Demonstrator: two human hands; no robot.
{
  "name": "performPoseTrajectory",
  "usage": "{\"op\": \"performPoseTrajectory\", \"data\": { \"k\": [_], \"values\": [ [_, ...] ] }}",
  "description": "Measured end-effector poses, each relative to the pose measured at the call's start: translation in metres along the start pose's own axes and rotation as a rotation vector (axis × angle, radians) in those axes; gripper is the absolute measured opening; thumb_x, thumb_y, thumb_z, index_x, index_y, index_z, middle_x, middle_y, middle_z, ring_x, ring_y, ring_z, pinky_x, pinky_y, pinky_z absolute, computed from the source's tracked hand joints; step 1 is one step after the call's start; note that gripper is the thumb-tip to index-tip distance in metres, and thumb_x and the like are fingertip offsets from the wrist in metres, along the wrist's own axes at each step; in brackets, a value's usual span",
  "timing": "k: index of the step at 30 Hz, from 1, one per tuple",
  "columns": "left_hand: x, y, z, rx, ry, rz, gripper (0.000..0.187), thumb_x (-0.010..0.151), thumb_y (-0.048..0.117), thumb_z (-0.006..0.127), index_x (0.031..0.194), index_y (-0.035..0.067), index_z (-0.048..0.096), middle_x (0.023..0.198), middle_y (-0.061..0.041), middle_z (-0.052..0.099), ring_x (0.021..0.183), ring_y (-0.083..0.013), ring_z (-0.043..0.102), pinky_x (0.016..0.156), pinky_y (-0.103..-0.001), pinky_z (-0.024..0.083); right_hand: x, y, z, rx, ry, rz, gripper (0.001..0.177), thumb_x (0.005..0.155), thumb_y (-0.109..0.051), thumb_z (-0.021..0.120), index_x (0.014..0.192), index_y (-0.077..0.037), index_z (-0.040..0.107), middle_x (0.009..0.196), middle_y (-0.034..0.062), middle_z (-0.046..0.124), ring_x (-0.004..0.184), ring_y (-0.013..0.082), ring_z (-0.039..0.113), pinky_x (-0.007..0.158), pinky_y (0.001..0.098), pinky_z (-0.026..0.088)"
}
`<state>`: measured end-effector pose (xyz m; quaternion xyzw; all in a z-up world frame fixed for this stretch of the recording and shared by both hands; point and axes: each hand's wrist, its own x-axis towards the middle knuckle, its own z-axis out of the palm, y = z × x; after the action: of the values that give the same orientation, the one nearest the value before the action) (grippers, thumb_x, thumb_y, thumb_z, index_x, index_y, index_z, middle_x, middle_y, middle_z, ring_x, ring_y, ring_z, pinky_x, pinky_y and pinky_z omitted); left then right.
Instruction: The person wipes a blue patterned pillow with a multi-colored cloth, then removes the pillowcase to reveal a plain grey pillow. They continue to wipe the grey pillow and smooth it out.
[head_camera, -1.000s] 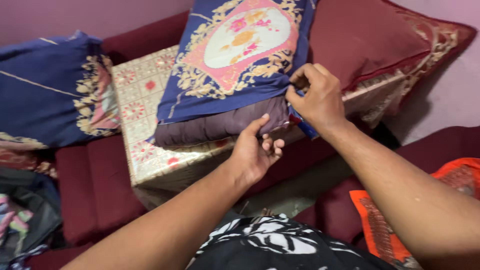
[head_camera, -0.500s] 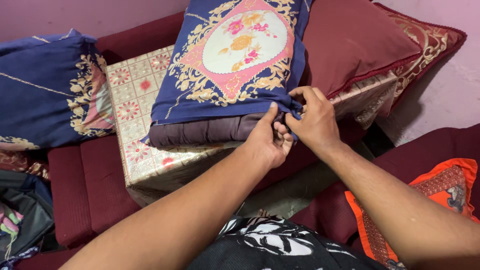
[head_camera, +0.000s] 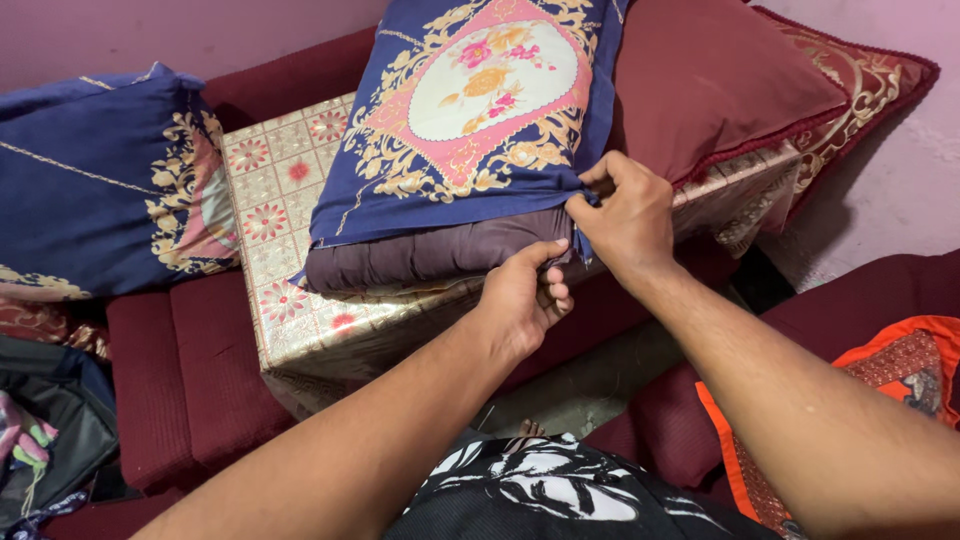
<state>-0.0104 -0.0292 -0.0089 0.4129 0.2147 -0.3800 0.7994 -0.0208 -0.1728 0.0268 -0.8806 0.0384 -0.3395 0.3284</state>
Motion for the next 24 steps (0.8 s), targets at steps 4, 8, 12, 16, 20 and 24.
{"op": "performPoseTrajectory", "data": {
  "k": [4,8,12,16,20,24],
  "values": [
    [-0.016,0.008,0.002,0.0,-0.015,0.074,0.02,0.085,0.018,0.077,0.073,0.011,0.061,0.057,0.001,0.053,0.048,-0.013,0.049,0.047,-0.029,0.045,0.013,-0.002,0.005,-0.012,0.01,-0.036,0.02,0.079,-0.006,0.08,0.088,0.001,0.064,0.081,0.014,0.068,0.066,0.0217,0.067,0.061,0.0356,0.053],
    [-0.034,0.012,0.0,0.04,-0.01,0.126,0.02,0.085,0.016,0.076,0.072,0.008,0.061,0.056,-0.001,0.053,0.046,-0.0144,0.046,0.045,-0.03,0.042,0.037,0.006,0.012,0.01,0.021,-0.083,0.018,0.08,-0.005,0.08,0.085,0.001,0.064,0.075,0.0135,0.068,0.068,0.0229,0.069,0.063,0.0363,0.053],
    [-0.049,0.02,-0.006,0.078,-0.005,0.177,0.022,0.086,0.015,0.075,0.072,0.008,0.059,0.056,-0.003,0.053,0.044,-0.0143,0.045,0.044,-0.029,0.042,0.048,0.011,0.025,-0.004,0.003,-0.122,0.017,0.079,-0.004,0.08,0.083,0.001,0.065,0.074,0.0136,0.068,0.066,0.0238,0.069,0.063,0.0362,0.053],
    [-0.058,0.024,-0.009,0.152,-0.009,0.233,0.023,0.084,0.014,0.075,0.07,0.002,0.06,0.053,-0.004,0.052,0.04,-0.0154,0.044,0.04,-0.031,0.038,0.063,0.021,0.036,0.034,0.015,-0.071,0.016,0.078,-0.004,0.081,0.083,0.0,0.066,0.073,0.0133,0.069,0.066,0.0224,0.07,0.062,0.0357,0.053],
    [-0.065,0.03,-0.014,0.197,0.016,0.271,0.024,0.083,0.013,0.075,0.068,0.001,0.06,0.051,-0.005,0.051,0.037,-0.017,0.044,0.039,-0.032,0.038,0.07,0.027,0.049,0.045,0.025,-0.109,0.016,0.079,-0.004,0.081,0.083,0.0,0.066,0.075,0.0139,0.07,0.067,0.0224,0.071,0.063,0.0354,0.054],
    [-0.062,0.037,-0.013,0.264,-0.021,0.306,0.022,0.082,0.012,0.072,0.067,0.0,0.063,0.049,-0.005,0.051,0.036,-0.0164,0.044,0.037,-0.032,0.034,0.082,0.036,0.055,-0.008,0.025,-0.075,0.017,0.08,-0.006,0.082,0.083,0.0,0.067,0.074,0.0149,0.07,0.066,0.0239,0.07,0.063,0.0368,0.054]
  ]
}}
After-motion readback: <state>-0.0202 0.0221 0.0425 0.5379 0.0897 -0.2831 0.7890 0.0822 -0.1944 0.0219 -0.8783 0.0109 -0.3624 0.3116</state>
